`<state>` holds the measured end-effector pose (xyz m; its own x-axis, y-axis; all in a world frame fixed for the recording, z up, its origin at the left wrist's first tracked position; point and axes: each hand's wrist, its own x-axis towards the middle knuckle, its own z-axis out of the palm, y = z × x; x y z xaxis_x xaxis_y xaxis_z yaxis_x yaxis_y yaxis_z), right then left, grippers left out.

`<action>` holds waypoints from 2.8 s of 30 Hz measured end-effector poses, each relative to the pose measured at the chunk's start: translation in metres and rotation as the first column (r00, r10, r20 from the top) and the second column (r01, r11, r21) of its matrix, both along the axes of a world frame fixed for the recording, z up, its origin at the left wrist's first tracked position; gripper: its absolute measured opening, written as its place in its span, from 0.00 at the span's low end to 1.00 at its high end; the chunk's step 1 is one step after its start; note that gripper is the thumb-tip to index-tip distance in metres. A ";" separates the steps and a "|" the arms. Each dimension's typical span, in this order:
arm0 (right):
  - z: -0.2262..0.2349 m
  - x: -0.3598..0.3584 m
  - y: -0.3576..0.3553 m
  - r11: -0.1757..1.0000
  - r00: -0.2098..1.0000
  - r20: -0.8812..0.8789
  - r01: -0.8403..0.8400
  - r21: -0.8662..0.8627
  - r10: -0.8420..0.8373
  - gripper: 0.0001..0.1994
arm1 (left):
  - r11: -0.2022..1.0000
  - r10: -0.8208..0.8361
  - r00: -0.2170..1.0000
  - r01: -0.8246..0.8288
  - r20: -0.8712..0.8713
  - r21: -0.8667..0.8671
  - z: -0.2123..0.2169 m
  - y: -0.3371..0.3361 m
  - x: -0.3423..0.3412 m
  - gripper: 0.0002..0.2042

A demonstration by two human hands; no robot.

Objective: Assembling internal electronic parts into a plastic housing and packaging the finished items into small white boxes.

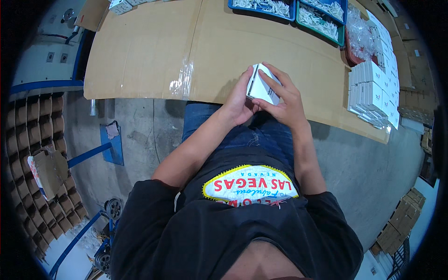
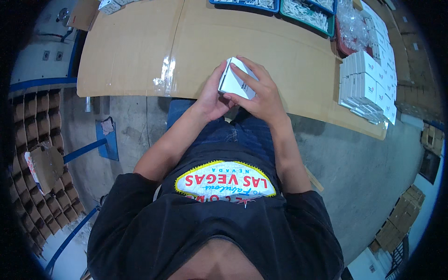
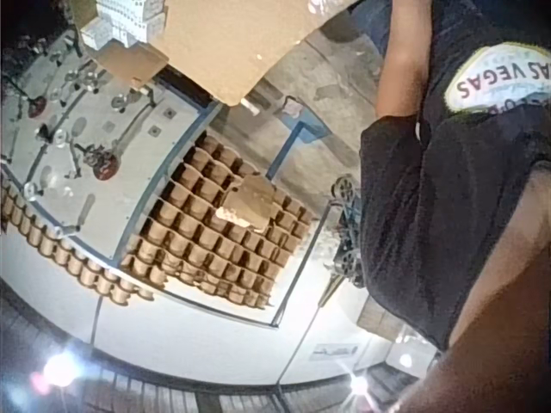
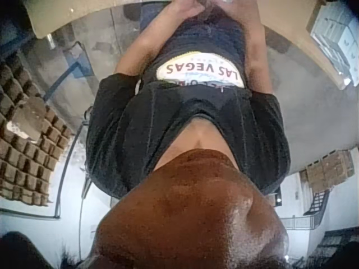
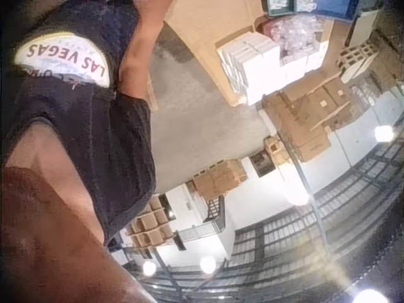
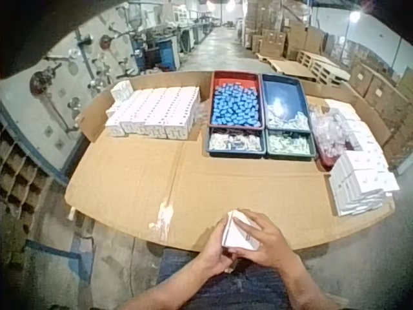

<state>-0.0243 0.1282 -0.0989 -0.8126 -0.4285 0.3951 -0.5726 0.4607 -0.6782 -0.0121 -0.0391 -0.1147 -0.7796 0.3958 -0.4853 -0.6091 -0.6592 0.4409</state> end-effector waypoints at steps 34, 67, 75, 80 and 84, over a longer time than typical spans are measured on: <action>-0.008 0.003 0.001 0.995 0.992 0.095 -0.071 -0.067 0.078 0.33 | 0.990 -0.008 0.997 -0.002 -0.070 -0.141 0.009 0.004 0.007 0.29; 0.060 -0.024 0.020 0.932 0.909 0.337 -0.317 0.175 0.245 0.41 | 0.974 -0.197 0.967 0.173 -0.165 -0.146 0.019 -0.021 0.001 0.47; 0.050 -0.045 0.022 0.938 0.831 0.475 -0.147 -0.315 0.289 0.26 | 0.975 -0.114 0.992 0.122 -0.056 0.185 0.014 -0.002 0.001 0.48; 0.049 -0.053 0.030 0.965 0.762 0.603 -0.111 -0.237 0.236 0.33 | 0.964 -0.123 0.991 0.131 -0.051 0.231 0.009 -0.001 0.001 0.51; 0.050 -0.051 0.028 0.960 0.781 0.577 -0.098 -0.263 0.238 0.36 | 0.950 -0.167 0.986 0.167 -0.024 0.265 0.008 -0.005 -0.001 0.48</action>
